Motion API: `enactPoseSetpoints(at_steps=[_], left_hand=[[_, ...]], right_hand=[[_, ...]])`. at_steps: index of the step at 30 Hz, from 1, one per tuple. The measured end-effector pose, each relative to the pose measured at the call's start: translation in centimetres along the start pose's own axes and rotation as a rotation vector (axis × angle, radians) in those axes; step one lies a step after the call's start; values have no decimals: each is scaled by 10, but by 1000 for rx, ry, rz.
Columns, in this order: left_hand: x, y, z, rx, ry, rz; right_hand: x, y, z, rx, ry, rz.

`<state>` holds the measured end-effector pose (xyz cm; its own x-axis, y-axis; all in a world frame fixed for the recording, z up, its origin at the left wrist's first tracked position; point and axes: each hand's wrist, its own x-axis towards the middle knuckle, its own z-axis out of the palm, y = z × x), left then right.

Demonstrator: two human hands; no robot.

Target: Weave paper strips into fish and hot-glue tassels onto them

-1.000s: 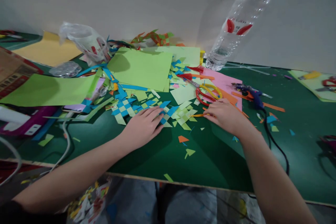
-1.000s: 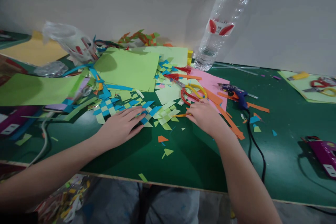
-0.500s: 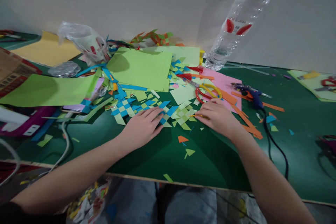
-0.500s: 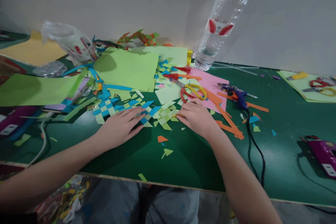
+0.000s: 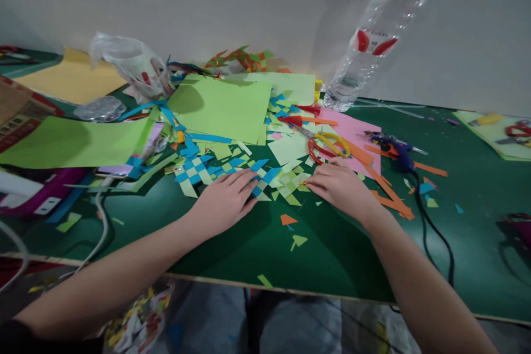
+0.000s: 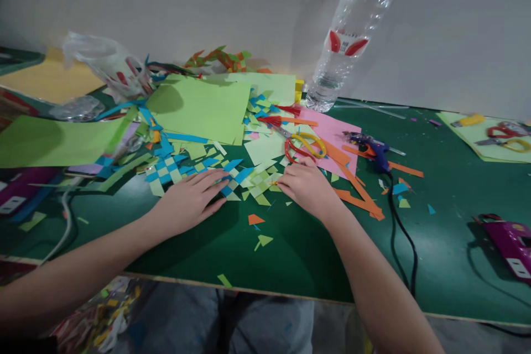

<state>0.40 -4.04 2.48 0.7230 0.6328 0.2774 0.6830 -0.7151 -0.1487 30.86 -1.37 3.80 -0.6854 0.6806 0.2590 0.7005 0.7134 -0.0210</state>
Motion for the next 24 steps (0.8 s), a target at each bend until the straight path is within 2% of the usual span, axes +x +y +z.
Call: enactPoseSetpoints(at_steps=[13,20,24], left_hand=[[0,0,0,8,-20,-12],[0,0,1,27,13,20],[0,-1,0,3,9,8]], right_hand=[[0,0,2,-29,44,-4],[0,-1,-6,49,111,16],[1,-3,-10,68,113,-39]])
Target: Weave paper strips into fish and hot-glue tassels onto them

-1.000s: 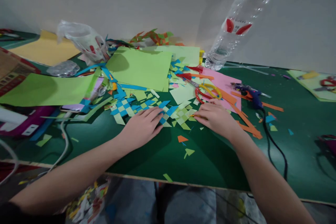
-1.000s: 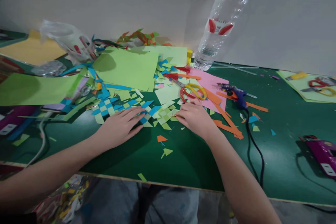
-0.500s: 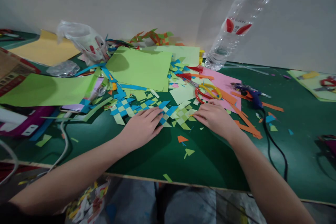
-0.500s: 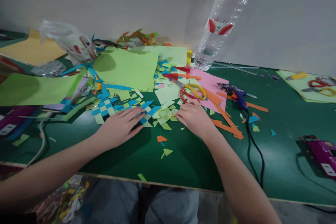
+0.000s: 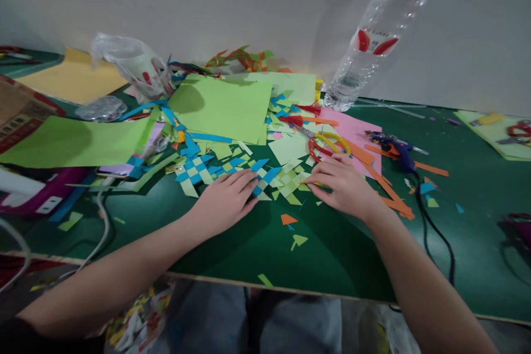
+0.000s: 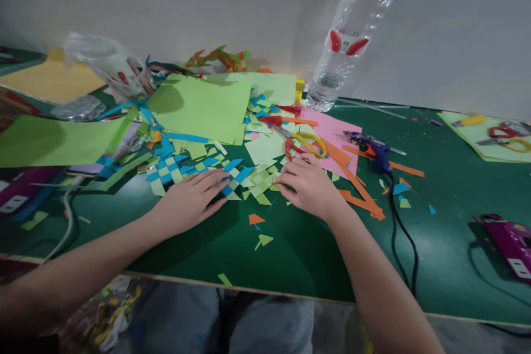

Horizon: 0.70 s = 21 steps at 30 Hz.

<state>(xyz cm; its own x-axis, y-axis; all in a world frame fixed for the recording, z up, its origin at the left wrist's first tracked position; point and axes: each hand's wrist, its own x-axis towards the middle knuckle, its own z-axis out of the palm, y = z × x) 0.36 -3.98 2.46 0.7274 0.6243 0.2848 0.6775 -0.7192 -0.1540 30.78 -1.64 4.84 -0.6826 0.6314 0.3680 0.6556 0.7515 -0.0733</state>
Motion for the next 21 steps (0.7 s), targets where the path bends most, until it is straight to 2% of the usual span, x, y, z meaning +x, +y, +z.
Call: enactPoseSetpoints(at_steps=[9,18,21], left_hand=[[0,0,1,-10,-31,-10],[0,0,1,-21,-56,-17],[-1,0,3,-17,-30,-22]], right_hand=[[2,-3,0,-28,-83,-29],[1,-3,1,-35,-79,-11],[1,-3,1,-14,-48,11]])
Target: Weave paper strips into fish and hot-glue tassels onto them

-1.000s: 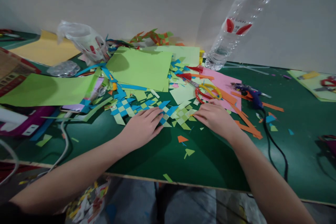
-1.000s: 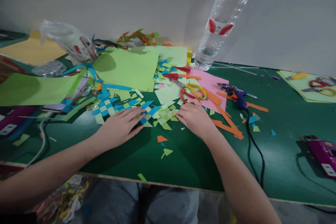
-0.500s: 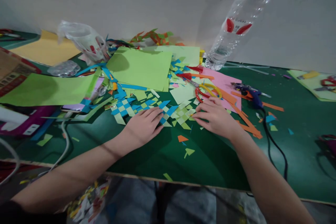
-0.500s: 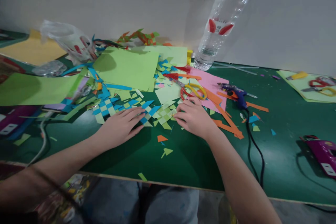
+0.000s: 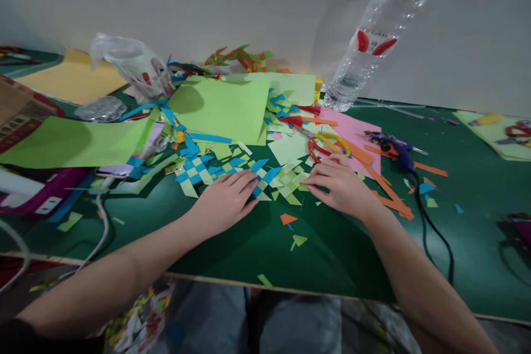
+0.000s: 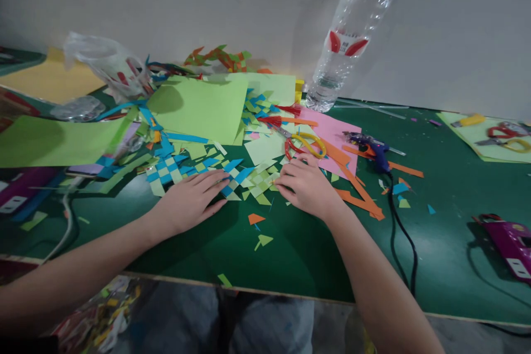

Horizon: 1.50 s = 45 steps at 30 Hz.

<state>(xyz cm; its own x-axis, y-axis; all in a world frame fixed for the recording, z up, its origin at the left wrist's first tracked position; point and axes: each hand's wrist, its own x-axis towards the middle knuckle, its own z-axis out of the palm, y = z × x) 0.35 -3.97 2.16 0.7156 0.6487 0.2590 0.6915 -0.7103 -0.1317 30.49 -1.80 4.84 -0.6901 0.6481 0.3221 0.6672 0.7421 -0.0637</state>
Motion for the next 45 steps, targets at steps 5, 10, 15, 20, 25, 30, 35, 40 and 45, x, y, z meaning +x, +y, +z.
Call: enactPoseSetpoints(at_steps=[5,10,15,20,25,30,35,40,45], left_hand=[[1,0,-4,43,0,32],[1,0,-3,22,-3,17],[-1,0,4,13,45,7],[1,1,-2,-17,7,-6],[3,0,-7,-95,32,-35],[5,-1,-6,-102,127,15],[6,0,-13,-121,160,64],[3,3,-27,-141,135,49],[9,1,-44,-124,98,7]], right_hand=[[0,1,-1,-36,10,7],[0,1,-1,-53,21,-3],[0,2,0,-66,0,6],[1,1,1,-114,27,-7],[3,-3,-3,-154,85,-26],[3,-5,-6,-199,210,-51],[1,4,1,-229,230,-11],[1,11,-1,-321,293,33],[10,-10,-22,-360,427,5]])
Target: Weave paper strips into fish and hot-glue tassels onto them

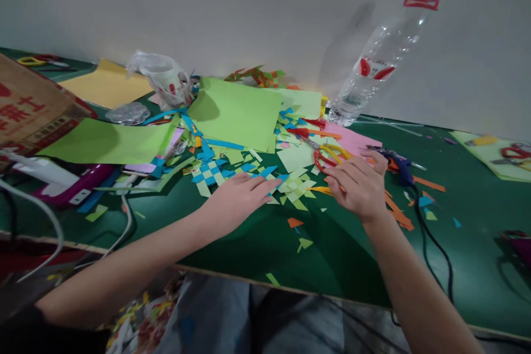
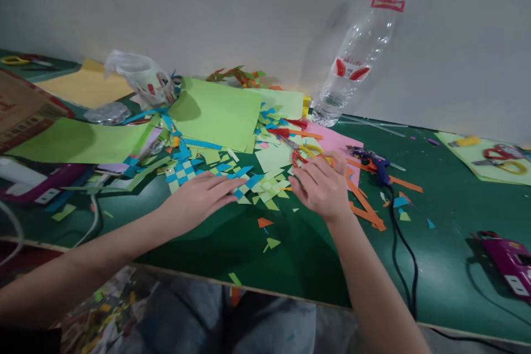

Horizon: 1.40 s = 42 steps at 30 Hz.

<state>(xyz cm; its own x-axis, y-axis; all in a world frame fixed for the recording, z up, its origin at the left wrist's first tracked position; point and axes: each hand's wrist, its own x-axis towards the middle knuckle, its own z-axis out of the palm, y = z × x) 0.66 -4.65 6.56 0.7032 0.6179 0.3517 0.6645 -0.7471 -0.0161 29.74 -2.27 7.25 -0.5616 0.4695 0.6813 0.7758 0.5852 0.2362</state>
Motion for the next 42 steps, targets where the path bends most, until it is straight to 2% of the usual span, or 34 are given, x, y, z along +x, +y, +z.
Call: enactPoseSetpoints(at_steps=[4,7,11,13,16,19,21,23,26,32,38,42], left_hand=[[19,-4,-16,111,-132,-182],[38,-18,-18,185,-164,-297],[58,-55,3,174,-183,-385],[65,-74,18,137,-227,-390],[73,-96,35,107,-358,-428],[81,-108,39,49,-499,-453],[86,-112,39,-8,-540,-448],[91,-115,38,-61,-515,-461],[98,-121,42,-77,-452,-560],[107,-138,60,-48,-476,-681],[107,-149,64,6,-418,-742],[103,-154,64,-39,-351,-811]], right_hand=[[21,-17,-12,18,15,24],[28,-21,-6,17,-12,129],[16,-13,14,-8,20,163],[7,-8,22,-12,-36,166],[-1,-3,26,20,-72,217],[-1,-2,26,14,-18,222],[0,-4,25,-8,40,192],[1,-5,25,-18,75,164],[1,-7,25,-24,82,154],[1,-7,24,-12,63,177],[2,-8,23,15,76,183],[3,-10,24,16,57,186]])
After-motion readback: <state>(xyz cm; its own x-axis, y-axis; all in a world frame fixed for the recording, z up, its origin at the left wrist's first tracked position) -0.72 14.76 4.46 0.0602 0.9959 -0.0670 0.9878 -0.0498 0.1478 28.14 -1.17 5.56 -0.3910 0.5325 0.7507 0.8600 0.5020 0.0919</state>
